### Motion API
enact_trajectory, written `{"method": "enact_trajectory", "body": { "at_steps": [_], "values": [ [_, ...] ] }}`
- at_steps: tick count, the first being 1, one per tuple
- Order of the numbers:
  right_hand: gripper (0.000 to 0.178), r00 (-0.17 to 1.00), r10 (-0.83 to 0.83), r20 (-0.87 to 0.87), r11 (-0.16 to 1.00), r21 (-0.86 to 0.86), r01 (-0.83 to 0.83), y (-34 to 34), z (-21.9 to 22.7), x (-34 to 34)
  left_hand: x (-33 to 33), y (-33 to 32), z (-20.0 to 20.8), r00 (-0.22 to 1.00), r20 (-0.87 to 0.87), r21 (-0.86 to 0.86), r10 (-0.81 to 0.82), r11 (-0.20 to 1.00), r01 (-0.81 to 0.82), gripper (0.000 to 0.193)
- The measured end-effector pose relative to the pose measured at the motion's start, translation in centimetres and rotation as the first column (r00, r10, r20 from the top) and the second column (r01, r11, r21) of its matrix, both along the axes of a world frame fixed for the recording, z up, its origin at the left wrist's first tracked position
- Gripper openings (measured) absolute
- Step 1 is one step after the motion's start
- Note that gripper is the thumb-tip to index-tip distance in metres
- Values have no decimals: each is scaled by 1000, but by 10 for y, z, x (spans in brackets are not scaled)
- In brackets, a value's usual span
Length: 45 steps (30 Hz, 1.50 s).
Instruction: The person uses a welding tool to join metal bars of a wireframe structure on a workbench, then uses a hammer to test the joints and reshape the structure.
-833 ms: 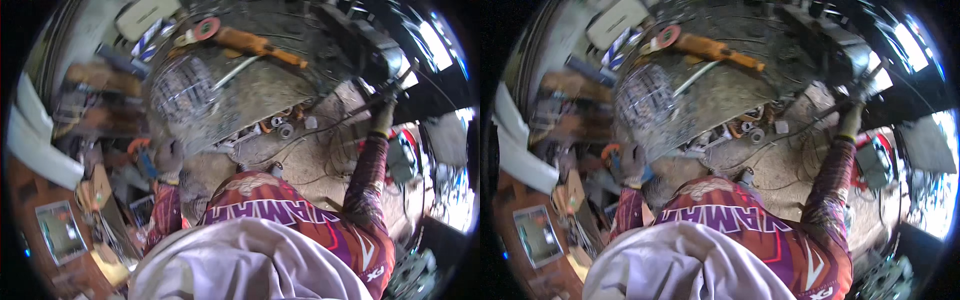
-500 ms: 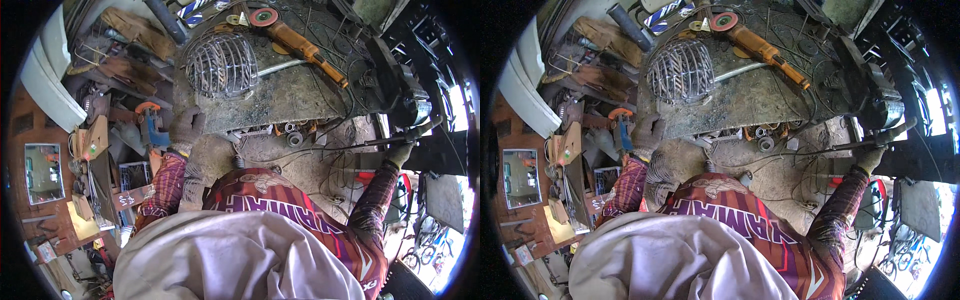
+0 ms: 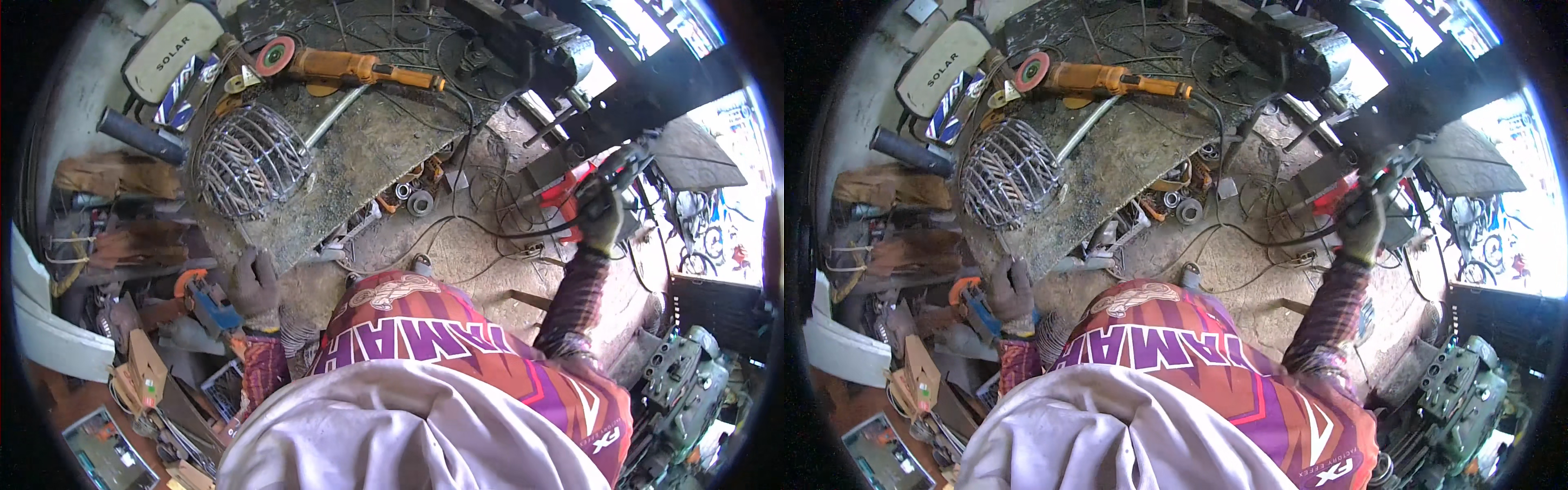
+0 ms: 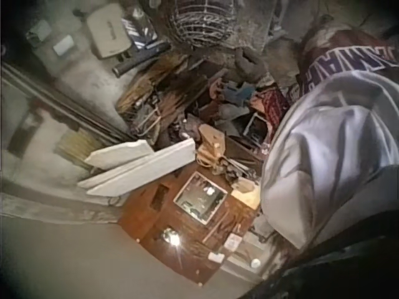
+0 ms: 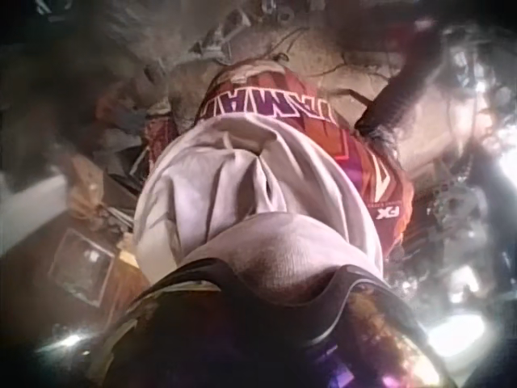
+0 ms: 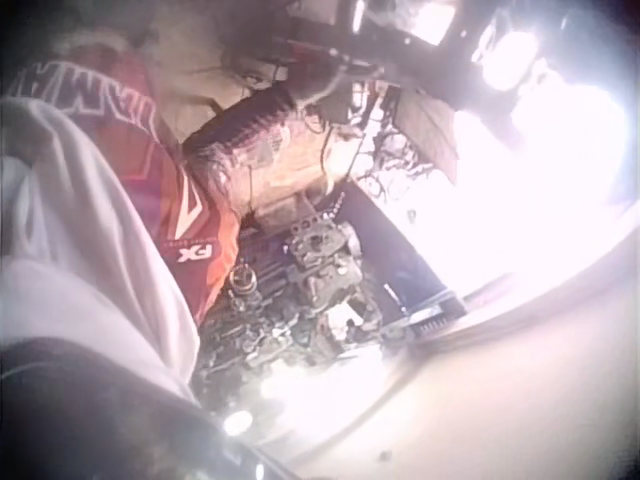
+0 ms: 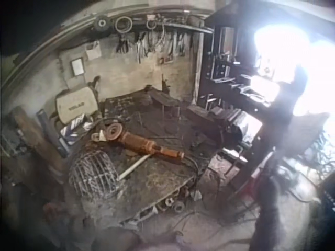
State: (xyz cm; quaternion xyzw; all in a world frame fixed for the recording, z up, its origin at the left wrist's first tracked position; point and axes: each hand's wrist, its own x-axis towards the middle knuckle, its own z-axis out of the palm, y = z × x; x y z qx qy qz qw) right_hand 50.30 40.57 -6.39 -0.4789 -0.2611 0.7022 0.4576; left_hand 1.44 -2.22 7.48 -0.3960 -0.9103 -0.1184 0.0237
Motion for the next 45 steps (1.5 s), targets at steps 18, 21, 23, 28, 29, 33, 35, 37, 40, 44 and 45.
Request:
{"method": "enact_trajectory", "body": {
  "at_steps": [18, 21, 23, 28, 29, 33, 35, 37, 40, 44, 45],
  "values": [
    [31, 737, -603, 305, 634, -378, 675, -262, 52, 159, 172, 143, -34, 422, 676, 383, -604, 777, 499, 15],
    [25, 811, -554, 188, 690, -442, 573, -272, 32, 176, 158, 156, -30, 433, 733, 335, -524, 833, 441, 10],
    [22, 833, -538, 127, 669, -537, 514, -270, 34, 159, 148, 172, -49, 447, 758, 322, -475, 869, 376, 7],
    [33, 873, -464, 151, 653, -608, 453, -276, 53, 130, 106, 277, -75, 485, 744, 596, -460, 785, -169, 15],
    [35, 892, -407, 195, 688, -577, 440, -280, 56, 127, 91, 298, -88, 499, 725, 658, -474, 690, -301, 16],
    [40, 895, -372, 248, 709, -547, 446, -294, 71, 129, -32, 350, -171, 704, 709, 534, -54, 693, -484, 22],
    [39, 912, -400, 86, 781, -488, 389, -317, 65, 136, -57, 366, -175, 776, 630, 539, -27, 734, -412, 24],
    [32, 883, -463, -81, 806, -453, 381, -328, 69, 126, -63, 372, -183, 762, 647, 517, -30, 752, -409, 25],
    [32, 858, -513, 32, 721, -526, 450, -322, 90, 110, -76, 366, -186, 740, 672, 485, -10, 761, -431, 27],
    [39, 835, -514, -198, 745, -586, 320, -343, 99, 124, -93, 362, -178, 709, 705, 448, 12, 768, -458, 28],
    [39, 819, -548, -170, 710, -613, 348, -346, 98, 122, -97, 362, -176, 702, 712, 438, 16, 771, -463, 29]
  ]
}}
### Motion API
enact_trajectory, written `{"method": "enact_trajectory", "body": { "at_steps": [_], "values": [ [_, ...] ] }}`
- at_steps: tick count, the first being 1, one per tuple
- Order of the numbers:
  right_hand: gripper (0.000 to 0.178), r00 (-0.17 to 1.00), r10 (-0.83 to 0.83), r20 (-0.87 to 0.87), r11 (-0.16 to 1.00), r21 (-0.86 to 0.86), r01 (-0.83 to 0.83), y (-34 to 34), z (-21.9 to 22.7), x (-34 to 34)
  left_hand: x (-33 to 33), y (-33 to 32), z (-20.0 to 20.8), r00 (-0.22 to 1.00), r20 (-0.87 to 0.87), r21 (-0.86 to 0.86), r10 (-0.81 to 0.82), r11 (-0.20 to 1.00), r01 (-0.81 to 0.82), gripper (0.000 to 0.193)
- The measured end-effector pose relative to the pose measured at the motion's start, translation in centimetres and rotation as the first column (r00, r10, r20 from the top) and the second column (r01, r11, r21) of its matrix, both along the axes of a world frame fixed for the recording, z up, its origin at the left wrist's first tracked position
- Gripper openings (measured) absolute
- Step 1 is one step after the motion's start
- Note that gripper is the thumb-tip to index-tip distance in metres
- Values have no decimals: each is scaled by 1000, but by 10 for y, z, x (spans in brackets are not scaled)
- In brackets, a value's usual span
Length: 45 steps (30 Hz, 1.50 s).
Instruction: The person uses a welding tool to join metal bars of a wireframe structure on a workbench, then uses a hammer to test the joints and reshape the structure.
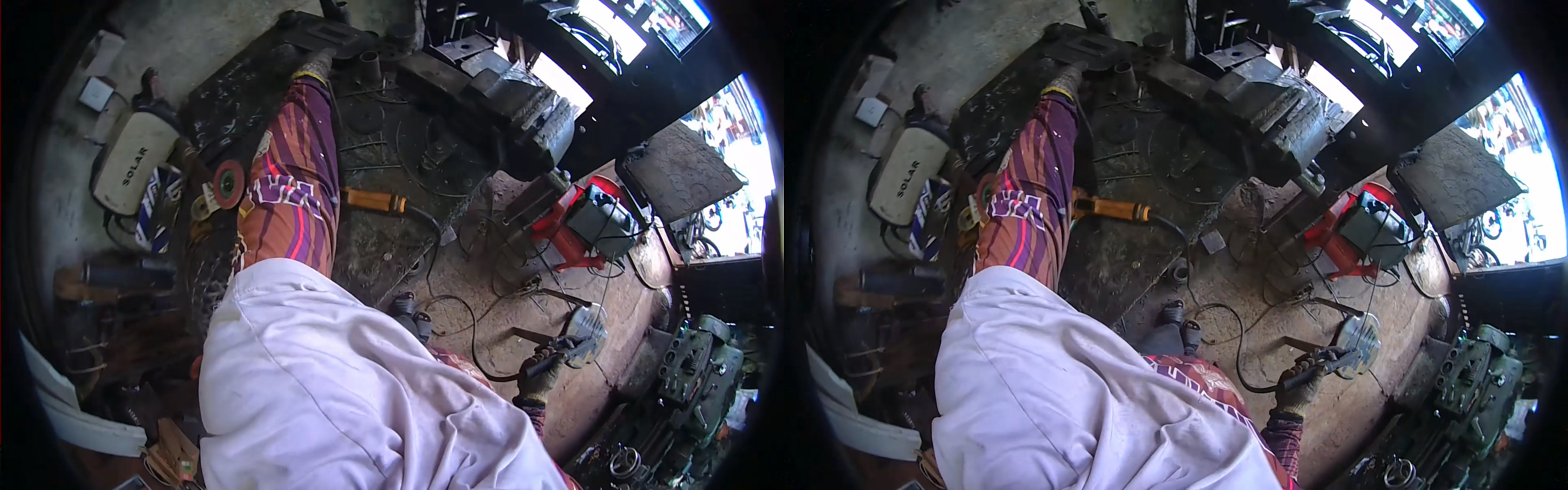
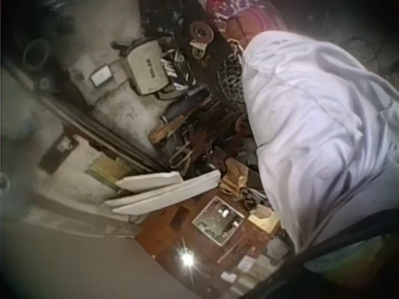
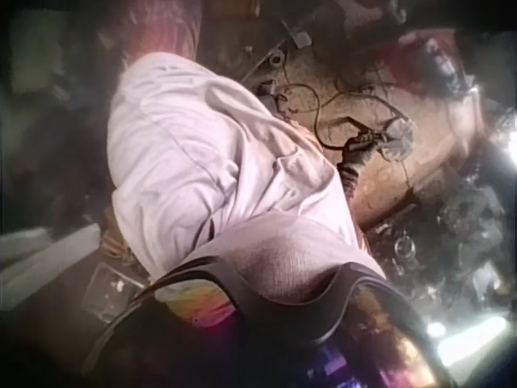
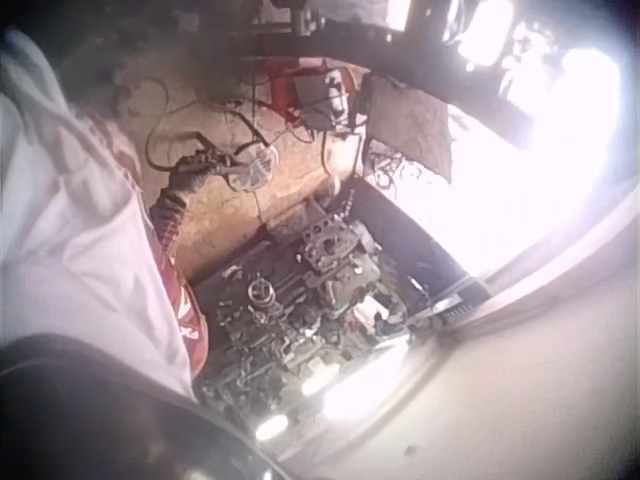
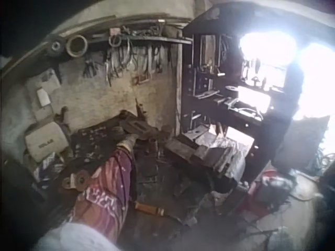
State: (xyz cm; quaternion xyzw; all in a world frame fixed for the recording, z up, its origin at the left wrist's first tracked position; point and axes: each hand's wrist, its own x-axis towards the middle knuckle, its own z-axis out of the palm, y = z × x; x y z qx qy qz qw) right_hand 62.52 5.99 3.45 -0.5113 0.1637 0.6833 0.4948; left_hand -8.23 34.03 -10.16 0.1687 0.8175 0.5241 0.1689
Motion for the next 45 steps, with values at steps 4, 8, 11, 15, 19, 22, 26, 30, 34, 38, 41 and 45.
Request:
{"method": "enact_trajectory", "body": {
  "at_steps": [4, 8, 11, 15, 19, 22, 26, 30, 34, 38, 41, 45],
  "values": [
    [43, 989, -30, 148, 995, -94, 44, -17, 5, 6, -14, -5, 8, 999, 47, -34, 7, 999, -5, 31],
    [40, 980, 51, 193, 985, -172, -18, -39, 19, 30, -30, -10, 14, 996, 92, -67, 18, 998, -12, 33],
    [38, 986, 30, 165, 982, -188, 1, -44, 17, 32, -42, -10, 20, 992, 124, -87, 21, 996, -10, 35],
    [35, 975, -4, 224, 971, -230, 57, -22, 26, 4, -56, -10, 29, 986, 163, -112, 22, 994, -4, 37],
    [35, 941, 107, 320, 973, -231, -32, -26, 17, 13, -68, -23, 31, 979, 200, -140, 34, 990, -6, 39],
    [35, 916, 237, 322, 968, -156, -195, -23, 13, 17, -51, -57, 42, 998, -12, -84, -55, 995, 54, 41],
    [38, 839, 292, 459, 940, -299, -163, 8, 22, -16, -5, -67, 78, 983, 152, 370, -106, 928, 43, 41],
    [38, 832, 232, 503, 973, -113, -203, 50, 4, -45, 17, -101, 134, 952, 265, 438, -151, 899, 20, 49],
    [35, 596, 248, 764, 913, 22, -408, 135, 1, -118, 41, -134, 200, 863, 430, 421, -264, 905, 67, 47],
    [36, 459, 272, 846, 805, 61, -590, 184, 15, -148, 67, -182, 184, 856, 426, 214, -293, 952, 219, 46],
    [38, 461, 251, 851, 692, 176, -700, 206, 12, -156, 96, -194, 191, 800, 537, 194, -269, 962, 193, 46],
    [40, 387, 269, 882, 614, 152, -774, 218, 17, -177, 99, -209, 187, 674, 733, 72, -98, 995, 66, 55]
  ]
}}
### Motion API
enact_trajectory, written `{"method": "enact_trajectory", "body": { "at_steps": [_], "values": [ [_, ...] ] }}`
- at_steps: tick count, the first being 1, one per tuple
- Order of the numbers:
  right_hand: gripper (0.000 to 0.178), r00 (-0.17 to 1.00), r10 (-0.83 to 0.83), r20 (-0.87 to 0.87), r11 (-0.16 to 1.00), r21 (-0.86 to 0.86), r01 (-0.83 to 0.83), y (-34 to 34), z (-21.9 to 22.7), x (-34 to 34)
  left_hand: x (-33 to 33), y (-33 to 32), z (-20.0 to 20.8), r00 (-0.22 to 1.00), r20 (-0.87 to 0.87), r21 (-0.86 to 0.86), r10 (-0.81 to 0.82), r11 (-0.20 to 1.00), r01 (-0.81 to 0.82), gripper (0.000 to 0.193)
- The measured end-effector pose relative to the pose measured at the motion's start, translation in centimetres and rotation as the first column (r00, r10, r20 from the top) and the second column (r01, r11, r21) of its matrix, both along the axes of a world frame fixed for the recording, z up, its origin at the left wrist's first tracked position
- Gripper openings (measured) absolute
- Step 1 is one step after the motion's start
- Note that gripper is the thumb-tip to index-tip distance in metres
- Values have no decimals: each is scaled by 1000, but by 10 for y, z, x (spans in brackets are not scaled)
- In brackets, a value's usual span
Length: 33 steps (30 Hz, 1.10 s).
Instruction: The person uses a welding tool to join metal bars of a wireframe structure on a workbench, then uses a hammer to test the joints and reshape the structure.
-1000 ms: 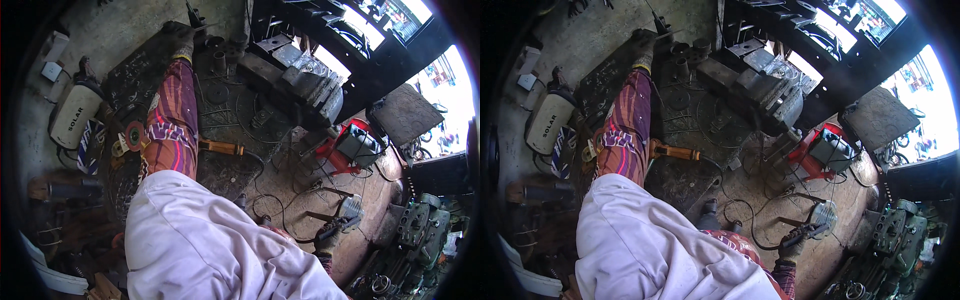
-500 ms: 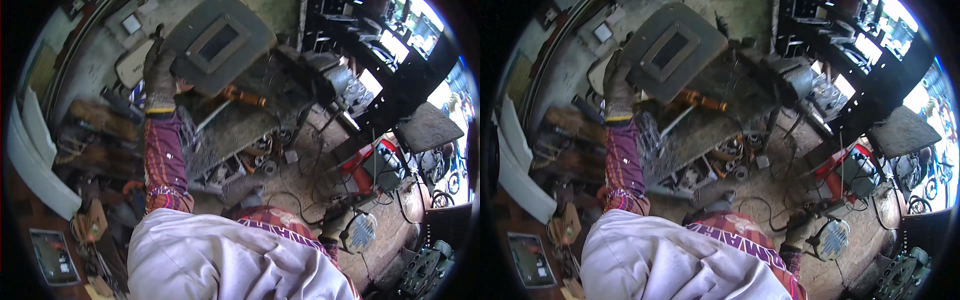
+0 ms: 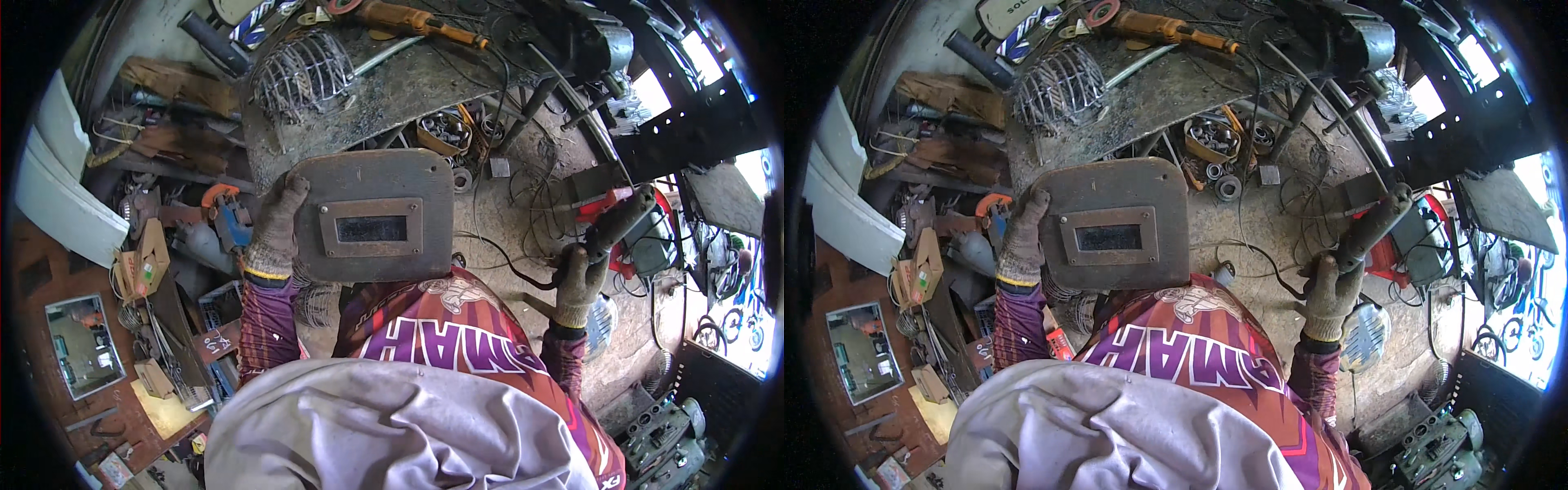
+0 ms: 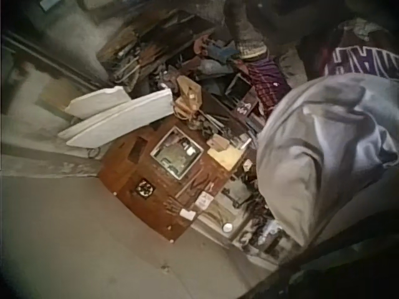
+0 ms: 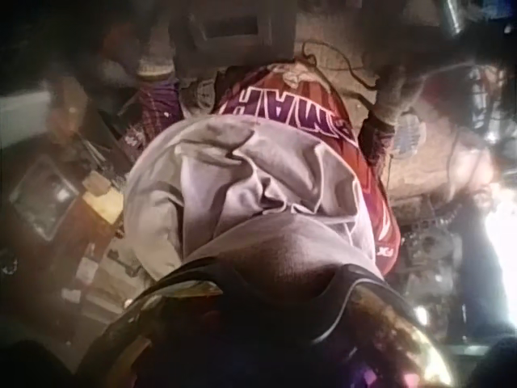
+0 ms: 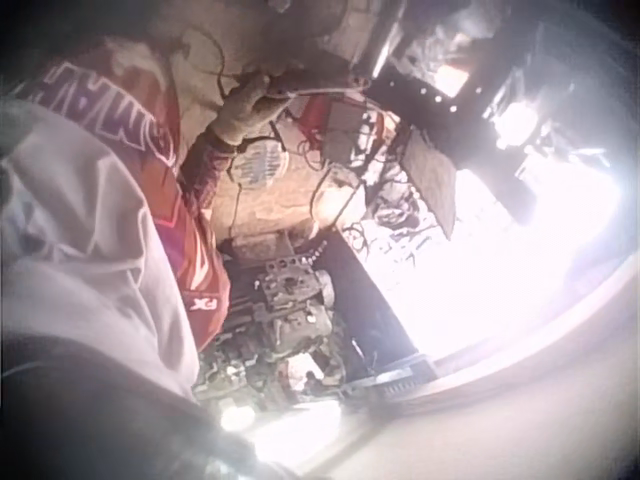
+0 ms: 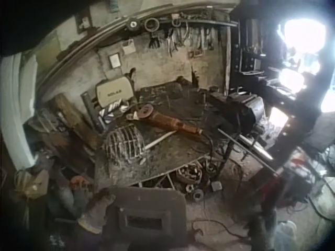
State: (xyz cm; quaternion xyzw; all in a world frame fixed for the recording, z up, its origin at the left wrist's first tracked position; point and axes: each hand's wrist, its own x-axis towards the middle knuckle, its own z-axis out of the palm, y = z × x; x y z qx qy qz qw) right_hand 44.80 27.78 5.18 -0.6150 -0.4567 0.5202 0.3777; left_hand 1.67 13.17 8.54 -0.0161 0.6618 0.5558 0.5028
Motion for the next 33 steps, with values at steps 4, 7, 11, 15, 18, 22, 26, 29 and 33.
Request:
{"method": "enact_trajectory", "body": {
  "at_steps": [4, 7, 11, 15, 18, 22, 26, 29, 33],
  "values": [
    [38, 994, 110, 9, 994, -1, -110, 5, 9, -4, -6, -21, 9, 926, -80, -13, -368, 929, 369, 67],
    [29, 981, 192, -40, 975, -110, -195, 14, 22, -3, 3, -48, 2, 943, 140, 152, -302, 947, 281, 74],
    [28, 981, 193, 9, 978, -85, -192, 27, 24, -15, 53, -41, 13, 921, 369, 220, -123, 975, 42, 70],
    [25, 985, 87, -146, 971, -207, -116, 30, 16, -8, 61, -77, 2, 944, 267, 147, -196, 976, 162, 55],
    [27, 993, 115, -18, 973, -199, -117, 32, 17, -7, 60, -81, 14, 932, -5, 217, -362, 910, 354, 46],
    [26, 983, 168, 76, 973, -175, -153, 40, 19, -3, 41, -57, 29, 918, -158, 66, -364, 924, 378, 51],
    [46, 932, 320, 168, 936, -209, -284, 45, 44, -26, 12, -52, 37, 935, -356, 200, -12, 976, 88, 63],
    [50, 906, 370, 207, 924, -187, -335, 42, 45, -40, -7, -53, 41, 917, -383, 281, 114, 960, -2, 65],
    [51, 887, 414, 205, 904, -210, -374, 45, 52, -52, -46, -75, 44, 864, -400, 405, 307, 905, -134, 69]
  ]
}}
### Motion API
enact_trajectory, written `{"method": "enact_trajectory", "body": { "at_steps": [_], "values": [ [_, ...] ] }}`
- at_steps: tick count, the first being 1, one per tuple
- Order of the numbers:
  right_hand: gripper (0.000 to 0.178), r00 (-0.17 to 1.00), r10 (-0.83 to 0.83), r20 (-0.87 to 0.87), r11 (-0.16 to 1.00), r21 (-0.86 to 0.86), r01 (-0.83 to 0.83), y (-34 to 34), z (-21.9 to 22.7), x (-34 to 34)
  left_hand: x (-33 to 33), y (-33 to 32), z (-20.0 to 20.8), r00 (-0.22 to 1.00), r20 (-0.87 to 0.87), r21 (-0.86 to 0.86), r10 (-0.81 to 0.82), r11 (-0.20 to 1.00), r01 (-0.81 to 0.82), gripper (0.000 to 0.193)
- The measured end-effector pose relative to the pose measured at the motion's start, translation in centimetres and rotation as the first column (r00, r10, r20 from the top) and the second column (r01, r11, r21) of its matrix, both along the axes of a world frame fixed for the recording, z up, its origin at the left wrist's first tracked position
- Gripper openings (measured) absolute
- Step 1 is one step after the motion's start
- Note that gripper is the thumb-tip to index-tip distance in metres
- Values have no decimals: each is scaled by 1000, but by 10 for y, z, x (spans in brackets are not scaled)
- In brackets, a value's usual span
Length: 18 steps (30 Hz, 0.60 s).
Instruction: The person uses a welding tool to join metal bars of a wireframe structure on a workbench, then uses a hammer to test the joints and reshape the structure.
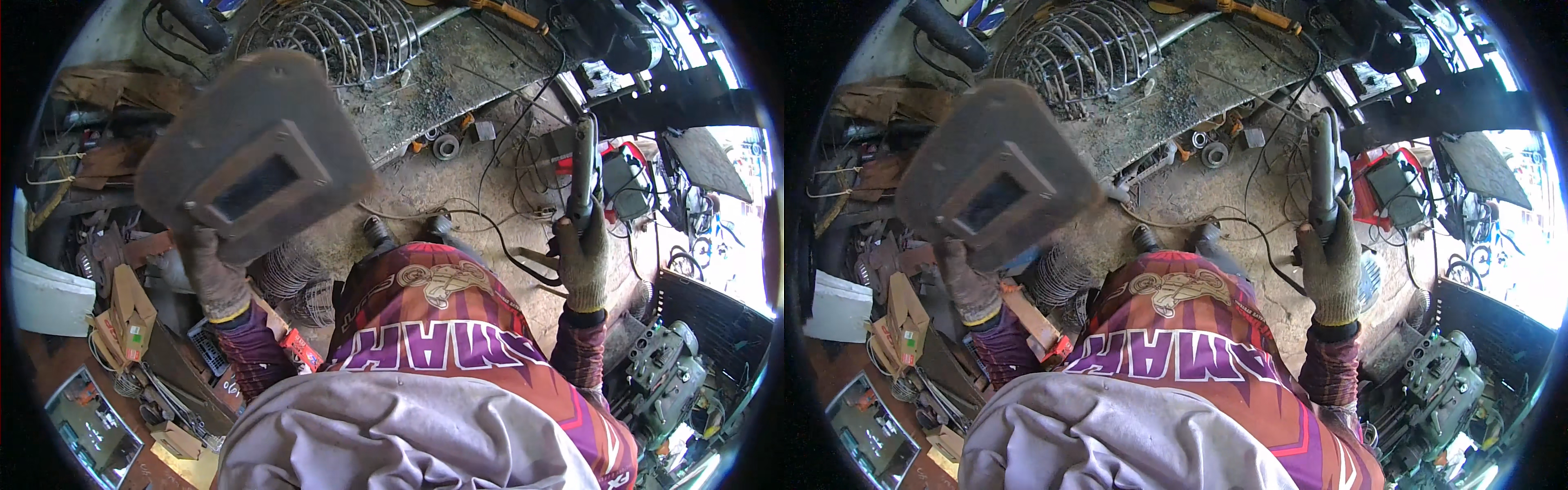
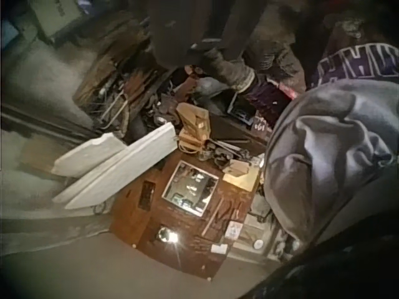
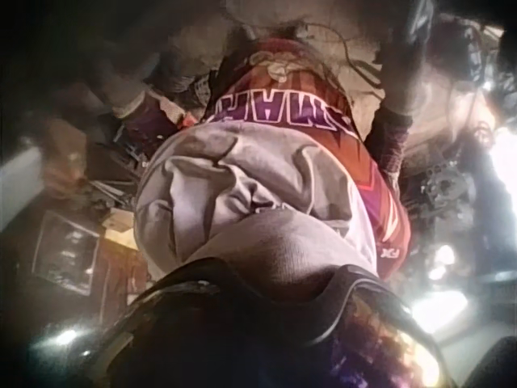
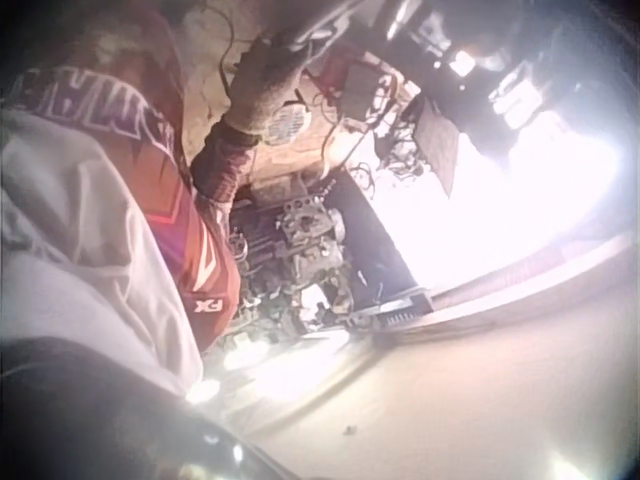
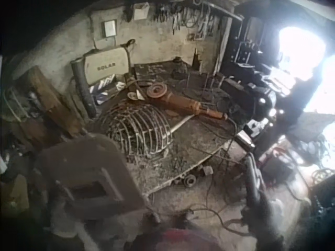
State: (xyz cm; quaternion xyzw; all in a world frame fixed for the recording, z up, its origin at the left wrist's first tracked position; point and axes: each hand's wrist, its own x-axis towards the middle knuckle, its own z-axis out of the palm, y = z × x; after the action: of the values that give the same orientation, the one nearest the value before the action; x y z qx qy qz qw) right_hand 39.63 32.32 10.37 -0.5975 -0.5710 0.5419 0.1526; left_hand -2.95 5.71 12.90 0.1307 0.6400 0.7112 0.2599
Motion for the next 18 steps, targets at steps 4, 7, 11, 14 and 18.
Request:
{"method": "enact_trajectory", "body": {
  "at_steps": [4, 7, 11, 14, 18],
  "values": [
    [52, 999, -33, -11, 999, 39, 34, 3, 14, 1, -29, -13, 9, 995, 53, 130, 83, 988, -89, 62],
    [52, 999, 7, 32, 996, 84, -10, 6, 20, 4, -39, -18, 6, 992, 49, 116, 115, 986, -120, 63],
    [55, 988, 124, 95, 985, 107, -134, 11, 25, 10, -10, 21, 8, 999, 19, 205, -33, 978, 29, 65],
    [56, 983, 125, 132, 984, 108, -140, 10, 25, 10, 24, 62, 6, 1000, -4, 104, 18, 994, -17, 73],
    [56, 984, 152, 91, 977, 137, -164, 16, 31, 4, 55, 114, 0, 999, -37, 21, -37, 999, 38, 69]
  ]
}}
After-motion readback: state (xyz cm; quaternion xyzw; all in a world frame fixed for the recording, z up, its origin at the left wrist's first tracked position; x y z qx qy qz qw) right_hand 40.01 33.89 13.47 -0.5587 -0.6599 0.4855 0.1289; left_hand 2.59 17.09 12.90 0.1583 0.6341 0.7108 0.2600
